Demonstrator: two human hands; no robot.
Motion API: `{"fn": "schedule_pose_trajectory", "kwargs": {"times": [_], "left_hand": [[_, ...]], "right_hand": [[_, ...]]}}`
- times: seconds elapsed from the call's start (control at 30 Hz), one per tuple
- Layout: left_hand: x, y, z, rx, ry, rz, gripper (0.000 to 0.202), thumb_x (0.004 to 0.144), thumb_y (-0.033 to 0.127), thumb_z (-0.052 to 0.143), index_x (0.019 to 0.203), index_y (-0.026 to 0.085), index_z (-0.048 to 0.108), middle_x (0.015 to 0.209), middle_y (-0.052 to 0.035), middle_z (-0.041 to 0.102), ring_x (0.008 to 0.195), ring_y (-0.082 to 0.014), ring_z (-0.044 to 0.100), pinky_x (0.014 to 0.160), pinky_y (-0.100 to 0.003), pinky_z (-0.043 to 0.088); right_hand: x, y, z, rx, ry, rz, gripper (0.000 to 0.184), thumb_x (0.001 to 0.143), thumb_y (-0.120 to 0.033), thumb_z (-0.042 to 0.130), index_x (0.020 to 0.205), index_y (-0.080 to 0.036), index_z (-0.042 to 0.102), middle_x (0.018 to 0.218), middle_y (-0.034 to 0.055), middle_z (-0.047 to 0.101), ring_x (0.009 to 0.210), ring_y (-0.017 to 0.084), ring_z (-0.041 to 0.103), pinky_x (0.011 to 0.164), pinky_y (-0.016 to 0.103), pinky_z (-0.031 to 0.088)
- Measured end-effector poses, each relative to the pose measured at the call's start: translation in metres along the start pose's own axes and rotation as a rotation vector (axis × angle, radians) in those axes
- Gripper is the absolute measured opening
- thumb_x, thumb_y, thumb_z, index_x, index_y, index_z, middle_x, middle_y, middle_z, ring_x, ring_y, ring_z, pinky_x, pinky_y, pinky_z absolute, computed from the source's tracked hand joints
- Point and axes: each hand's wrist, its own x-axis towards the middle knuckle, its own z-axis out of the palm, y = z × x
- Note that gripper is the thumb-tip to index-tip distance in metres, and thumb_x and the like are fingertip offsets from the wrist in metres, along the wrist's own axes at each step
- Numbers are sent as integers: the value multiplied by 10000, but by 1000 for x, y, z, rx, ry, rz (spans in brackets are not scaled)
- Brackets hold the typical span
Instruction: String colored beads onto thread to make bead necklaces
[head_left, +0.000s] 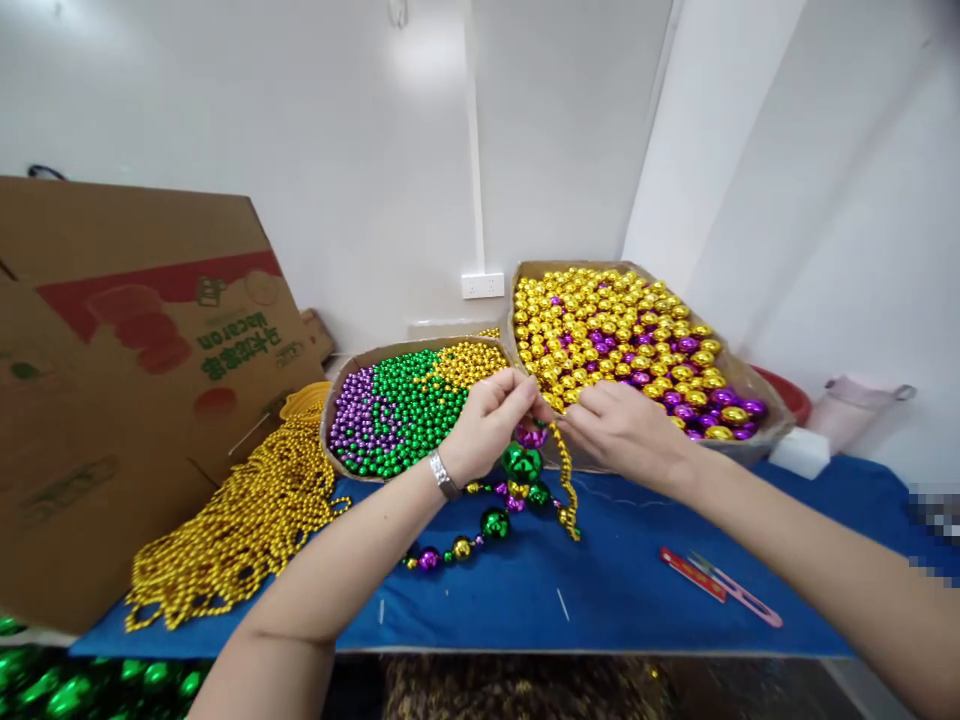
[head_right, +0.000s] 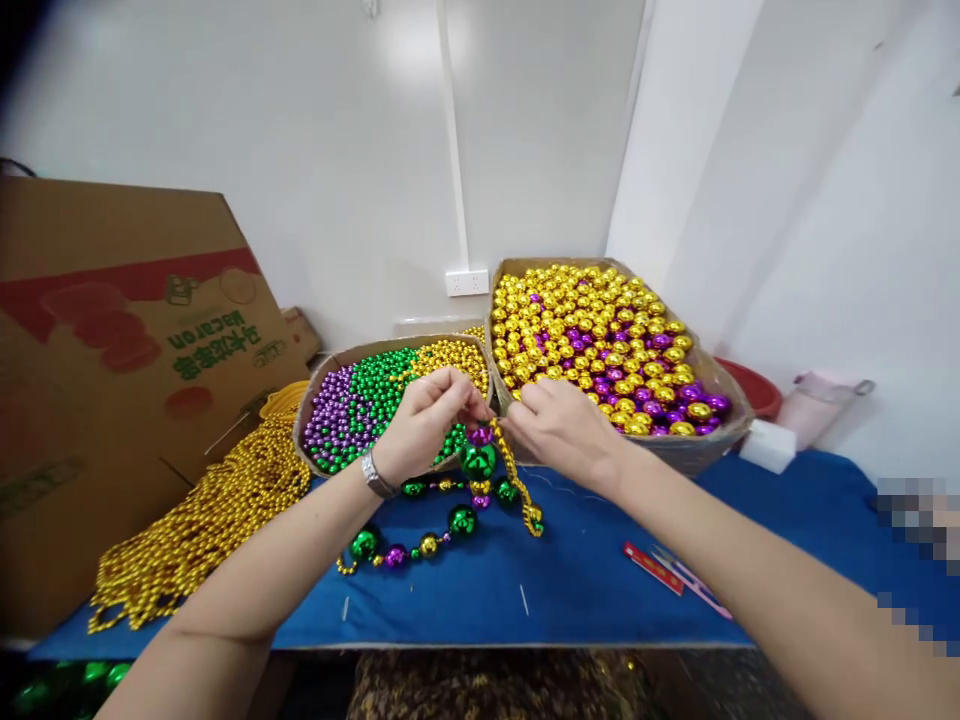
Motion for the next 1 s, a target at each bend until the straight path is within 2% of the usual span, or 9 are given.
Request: {"fn": "schedule_pose_trajectory", "kwargs": {"times": [0.13,0.37,0.47,0.53,0.63,0.77,1.0], "left_hand": [[15,30,-8,25,5,65,261,851,360,535,681,166,500,595,4,563,576,-87,558,533,-212,436],[28,89,-24,122,46,153,277,880,329,506,670,150,478,592,19,548,577,-73,578,518,-191,421],[26,102,-31,124,81,168,300,872,381,511,682,151,473,586,31,542,577,-68,579,525,-184,416],[20,96,-35,105,102,183,328,847,422,534,668,154,470,574,32,542,563,-68,566,523,-187,415],[8,72,-40,82,111,153,348,811,441,566,636,155,473,555,23,546,533,-71,537,506,-193,403],[-6,44,-44,55,116,75,335,797,437,575,641,155,484,563,6,556,541,-85,537,503,-205,397],[-15,39,-48,67,108,101,365,801,476,559,639,158,480,551,9,542,565,-111,566,516,-220,407]], "right_hand": [[33,21,-19,-71,62,-98,442,962,-273,305,566,-194,485,569,22,456,570,134,395,539,312,250],[85,43,-52,-199,242,-225,511,978,-357,250,546,-187,463,553,-11,397,561,96,380,550,295,262],[97,44,-57,-247,288,-247,494,972,-321,253,548,-191,470,568,4,405,569,110,381,553,304,274],[97,37,-51,-228,290,-270,484,967,-300,257,541,-201,464,557,12,409,552,124,368,541,310,276],[87,23,-30,-191,282,-309,454,958,-253,291,544,-206,469,549,17,436,542,138,369,537,307,287],[71,10,-8,-129,207,-321,384,932,-185,356,577,-193,502,583,21,477,565,145,392,555,299,281],[68,8,-7,-87,170,-328,394,940,-198,348,577,-192,502,589,25,484,571,154,395,569,307,264]]}}
